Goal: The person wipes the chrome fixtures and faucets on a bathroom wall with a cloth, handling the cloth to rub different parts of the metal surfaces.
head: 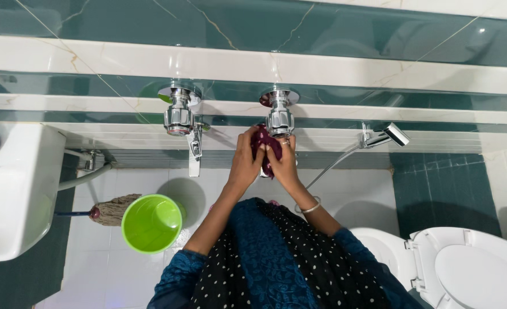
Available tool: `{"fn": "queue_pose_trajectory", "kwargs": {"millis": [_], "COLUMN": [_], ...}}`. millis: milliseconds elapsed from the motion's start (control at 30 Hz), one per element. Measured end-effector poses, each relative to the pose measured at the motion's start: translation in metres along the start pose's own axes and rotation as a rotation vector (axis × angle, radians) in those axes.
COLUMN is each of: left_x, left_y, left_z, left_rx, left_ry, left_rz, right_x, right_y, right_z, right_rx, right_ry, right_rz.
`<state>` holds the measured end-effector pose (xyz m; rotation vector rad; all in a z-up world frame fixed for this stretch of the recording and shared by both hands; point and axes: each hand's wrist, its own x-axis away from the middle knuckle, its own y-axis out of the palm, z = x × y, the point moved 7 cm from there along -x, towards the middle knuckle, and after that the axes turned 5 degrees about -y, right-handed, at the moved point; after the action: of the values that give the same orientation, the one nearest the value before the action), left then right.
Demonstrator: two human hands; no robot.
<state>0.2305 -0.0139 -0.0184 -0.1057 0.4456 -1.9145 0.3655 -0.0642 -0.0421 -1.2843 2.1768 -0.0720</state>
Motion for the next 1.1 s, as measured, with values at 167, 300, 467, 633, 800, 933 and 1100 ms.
{"fn": "queue_pose_trajectory", "kwargs": {"millis": [167,300,467,633,800,933,1100], "left_x": [0.023,0.0,-0.008,0.012,-0.025,-0.002,0.018], "left_y": [0.008,0.003,0.008,0.009,-0.003,0.006,0.007], "left_z": [-0.004,-0.001,-0.017,-0.018,-0.002,-0.02,-0.035], "left_rx": [0.029,-0.025,-0.138,0.046,-0.048,0.012,0.135], "left_ry": [-0.062,0.008,-0.131,-0.03,0.061,-0.072,-0.192], "left_rz": [-0.101,0.013,-0.077,-0.069,0.027,-0.029,-0.069], "right_x": [0.02,-0.021,-0.009,0.005,-0.02,0.001,0.016], "right_y": [-0.017,-0.015,-0.01,-0.025,-0.008,-0.007,-0.012], "right_z": [-0.032,-0.006,-0.018,-0.034,0.012,-0.02,-0.041], "right_rx": [0.069,0.09,0.081,0.096,0.222,0.177,0.149], "right_ry": [-0.057,0.133,0.03,-0.072,0.249,-0.003,-0.147], "right_rz": [-0.149,-0.124,-0.127,-0.151,-0.25,-0.211,-0.291]}}
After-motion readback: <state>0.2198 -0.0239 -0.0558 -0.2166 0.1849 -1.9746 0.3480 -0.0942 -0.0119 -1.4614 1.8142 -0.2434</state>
